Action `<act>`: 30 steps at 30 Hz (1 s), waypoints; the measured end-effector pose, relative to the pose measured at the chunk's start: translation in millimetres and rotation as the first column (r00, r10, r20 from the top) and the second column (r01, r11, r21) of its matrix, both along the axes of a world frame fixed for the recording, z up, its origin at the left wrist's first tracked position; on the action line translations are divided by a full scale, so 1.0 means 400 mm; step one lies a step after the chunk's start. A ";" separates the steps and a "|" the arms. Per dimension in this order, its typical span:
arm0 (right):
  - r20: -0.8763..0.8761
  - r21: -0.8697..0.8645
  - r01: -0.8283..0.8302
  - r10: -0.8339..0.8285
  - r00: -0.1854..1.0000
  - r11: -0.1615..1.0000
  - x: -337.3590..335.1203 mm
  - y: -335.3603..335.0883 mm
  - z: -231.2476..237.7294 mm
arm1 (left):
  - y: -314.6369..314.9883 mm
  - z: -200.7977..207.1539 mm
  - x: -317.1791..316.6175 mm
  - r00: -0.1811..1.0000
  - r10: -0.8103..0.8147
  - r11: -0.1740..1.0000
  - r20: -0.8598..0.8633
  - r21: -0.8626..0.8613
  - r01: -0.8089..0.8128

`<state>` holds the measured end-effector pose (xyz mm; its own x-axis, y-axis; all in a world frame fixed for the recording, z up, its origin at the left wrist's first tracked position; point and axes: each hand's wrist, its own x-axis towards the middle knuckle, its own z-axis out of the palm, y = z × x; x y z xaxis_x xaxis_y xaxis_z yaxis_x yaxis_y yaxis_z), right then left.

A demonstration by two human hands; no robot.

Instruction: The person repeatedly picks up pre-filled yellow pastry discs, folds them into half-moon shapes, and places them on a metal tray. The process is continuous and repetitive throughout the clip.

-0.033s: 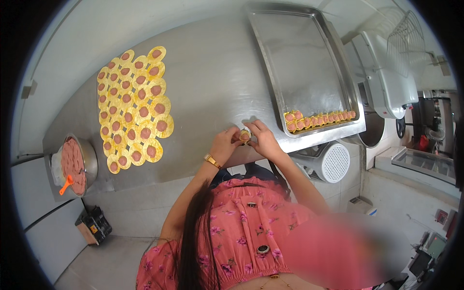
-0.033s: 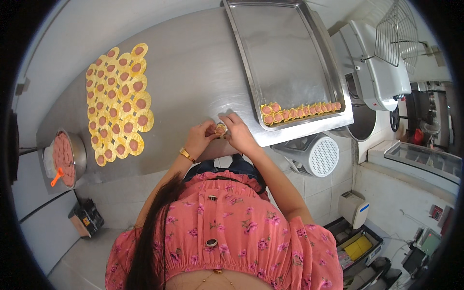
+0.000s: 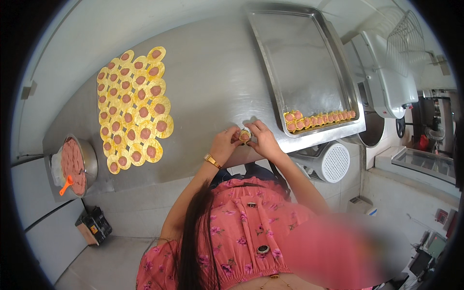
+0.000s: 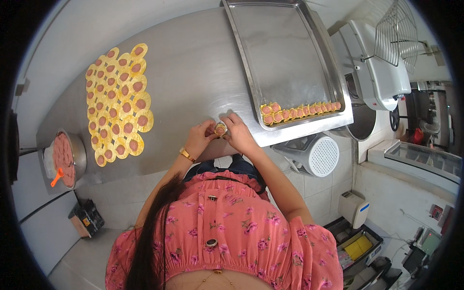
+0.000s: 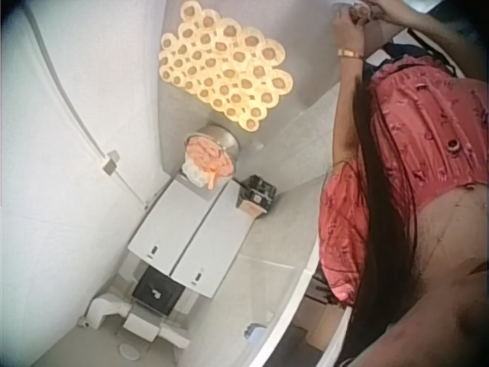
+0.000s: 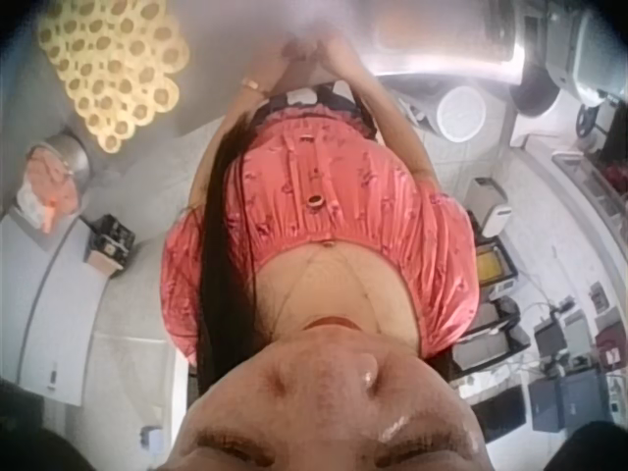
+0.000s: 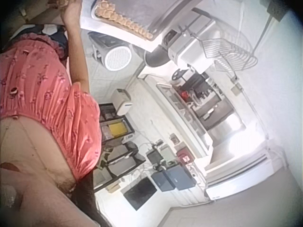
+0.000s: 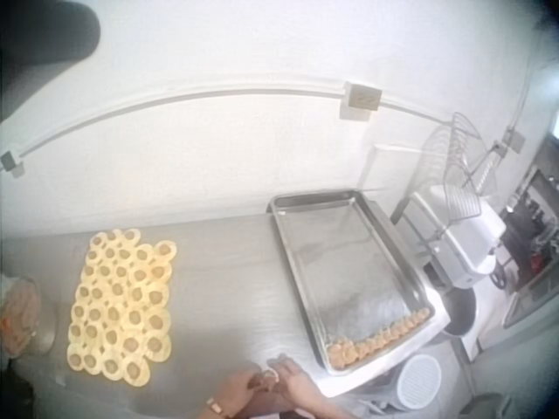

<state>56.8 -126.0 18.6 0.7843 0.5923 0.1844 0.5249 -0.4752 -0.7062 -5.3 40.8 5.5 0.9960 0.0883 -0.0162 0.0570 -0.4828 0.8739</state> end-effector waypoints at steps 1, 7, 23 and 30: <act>-0.088 -0.038 -0.021 0.018 0.996 0.999 0.000 0.001 -0.002 | 0.001 0.002 0.001 1.000 -0.018 1.000 -0.012 0.012 0.019; -0.134 -0.017 -0.060 0.057 0.989 0.998 0.009 0.001 -0.003 | 0.001 0.000 0.005 0.999 -0.038 0.994 -0.019 0.104 0.039; -0.174 -0.002 0.035 -0.035 0.984 0.999 0.007 0.032 0.000 | 0.013 -0.032 0.024 0.998 0.062 0.992 0.022 -0.116 -0.059; -0.173 -0.029 -0.065 0.059 0.983 0.997 0.040 0.050 0.008 | 0.035 -0.034 0.049 0.995 0.012 0.998 -0.102 -0.054 -0.018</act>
